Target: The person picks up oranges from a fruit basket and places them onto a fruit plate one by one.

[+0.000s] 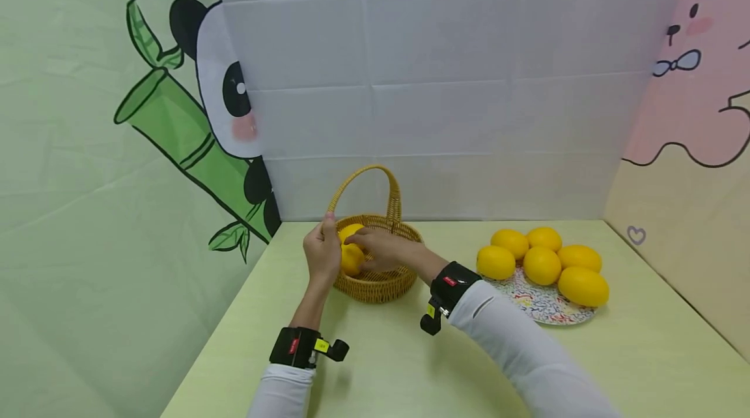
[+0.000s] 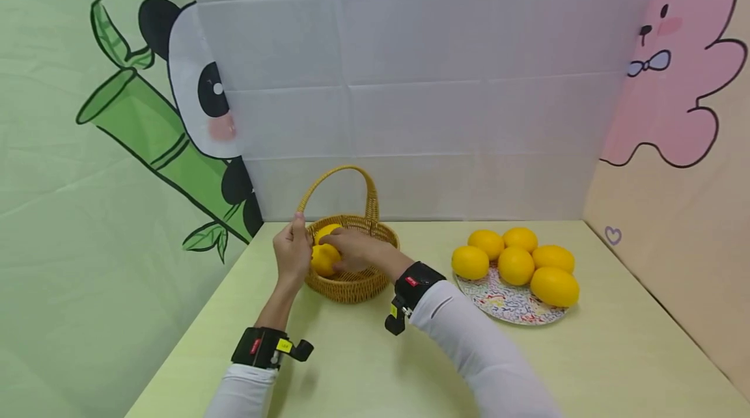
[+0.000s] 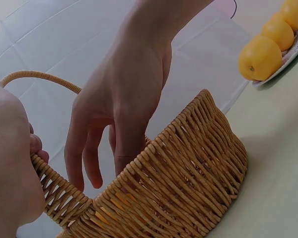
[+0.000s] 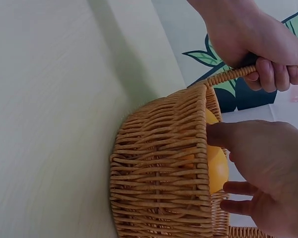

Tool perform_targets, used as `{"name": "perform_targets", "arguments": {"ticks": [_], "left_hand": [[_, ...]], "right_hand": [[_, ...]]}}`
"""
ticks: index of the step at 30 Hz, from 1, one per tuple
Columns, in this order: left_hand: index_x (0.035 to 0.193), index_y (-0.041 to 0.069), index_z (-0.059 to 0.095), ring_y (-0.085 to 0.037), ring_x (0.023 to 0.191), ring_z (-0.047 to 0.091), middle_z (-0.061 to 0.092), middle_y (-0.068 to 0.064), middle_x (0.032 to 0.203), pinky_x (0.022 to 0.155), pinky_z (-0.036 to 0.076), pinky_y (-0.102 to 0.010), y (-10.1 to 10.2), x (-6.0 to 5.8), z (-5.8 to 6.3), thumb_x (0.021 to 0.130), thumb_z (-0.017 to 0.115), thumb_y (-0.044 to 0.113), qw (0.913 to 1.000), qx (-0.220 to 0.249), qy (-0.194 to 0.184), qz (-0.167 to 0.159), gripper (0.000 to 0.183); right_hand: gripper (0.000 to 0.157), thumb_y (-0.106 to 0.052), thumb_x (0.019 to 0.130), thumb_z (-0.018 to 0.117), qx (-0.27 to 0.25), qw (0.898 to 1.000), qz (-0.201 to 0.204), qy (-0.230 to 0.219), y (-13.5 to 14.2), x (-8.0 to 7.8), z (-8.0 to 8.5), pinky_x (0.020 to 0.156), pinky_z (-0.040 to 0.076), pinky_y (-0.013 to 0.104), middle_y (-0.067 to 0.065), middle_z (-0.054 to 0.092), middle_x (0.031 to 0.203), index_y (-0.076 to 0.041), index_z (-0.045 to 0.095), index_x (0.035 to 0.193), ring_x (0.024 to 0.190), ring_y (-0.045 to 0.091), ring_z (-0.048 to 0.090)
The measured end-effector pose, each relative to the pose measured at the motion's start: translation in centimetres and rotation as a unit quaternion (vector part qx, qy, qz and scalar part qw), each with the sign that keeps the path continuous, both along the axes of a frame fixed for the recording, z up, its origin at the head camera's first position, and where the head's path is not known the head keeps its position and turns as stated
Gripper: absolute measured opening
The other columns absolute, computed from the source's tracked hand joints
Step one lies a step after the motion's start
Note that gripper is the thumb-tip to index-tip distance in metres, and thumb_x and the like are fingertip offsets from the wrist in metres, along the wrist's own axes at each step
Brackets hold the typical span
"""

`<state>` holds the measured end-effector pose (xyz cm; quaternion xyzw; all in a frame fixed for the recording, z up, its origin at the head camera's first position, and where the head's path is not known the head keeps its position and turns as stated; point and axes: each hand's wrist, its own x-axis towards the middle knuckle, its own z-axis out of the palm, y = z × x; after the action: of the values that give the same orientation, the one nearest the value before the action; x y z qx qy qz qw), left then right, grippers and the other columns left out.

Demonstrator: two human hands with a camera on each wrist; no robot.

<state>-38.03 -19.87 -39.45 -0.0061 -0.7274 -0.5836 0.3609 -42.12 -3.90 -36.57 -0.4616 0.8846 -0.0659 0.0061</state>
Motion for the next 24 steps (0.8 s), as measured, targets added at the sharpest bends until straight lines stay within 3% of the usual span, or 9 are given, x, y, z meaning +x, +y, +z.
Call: {"name": "perform_targets", "arguments": {"ticks": [6,10,18,24], "left_hand": [[0.061,0.014,0.039,-0.013,0.044,0.028,0.031,0.001,0.054,0.039,0.018,-0.022,-0.1,0.1,0.0,0.104,0.045,0.06,1.0,0.006,0.007,-0.002,0.064],[0.06,0.014,0.039,-0.013,0.044,0.028,0.031,0.002,0.054,0.04,0.018,-0.022,-0.1,0.0,0.0,0.105,0.045,0.059,0.9999,0.005,0.011,-0.005,0.064],[0.06,0.015,0.038,-0.013,0.045,0.027,0.03,0.002,0.055,0.041,0.018,-0.023,-0.1,0.0,0.1,0.105,0.045,0.059,0.9999,0.003,0.013,-0.001,0.064],[0.06,0.015,0.038,-0.012,0.044,0.026,0.029,0.003,0.055,0.04,0.017,-0.022,-0.3,0.2,0.2,0.105,0.045,0.06,1.0,0.006,0.007,0.002,0.063]], "right_hand": [[0.066,-0.03,0.099,0.07,0.04,0.999,-0.025,0.007,-1.4,0.0,-0.6,0.116,0.036,0.042,0.006,0.037,0.162,-0.023,0.042,0.159,0.142,0.026,0.039],[0.067,-0.029,0.1,0.069,0.053,0.998,-0.033,0.009,-1.8,-0.2,-0.9,0.116,0.035,0.043,0.006,0.034,0.163,-0.023,0.041,0.16,0.143,0.026,0.037],[0.06,-0.027,0.102,0.066,0.009,0.999,-0.012,-0.042,-2.7,-0.8,-1.8,0.111,0.042,0.038,0.006,0.042,0.158,-0.016,0.043,0.156,0.133,0.021,0.047],[0.055,-0.026,0.1,0.068,-0.009,0.999,-0.014,-0.04,-3.5,-1.0,-2.4,0.107,0.045,0.035,0.006,0.047,0.152,-0.015,0.049,0.15,0.125,0.018,0.051]]}}
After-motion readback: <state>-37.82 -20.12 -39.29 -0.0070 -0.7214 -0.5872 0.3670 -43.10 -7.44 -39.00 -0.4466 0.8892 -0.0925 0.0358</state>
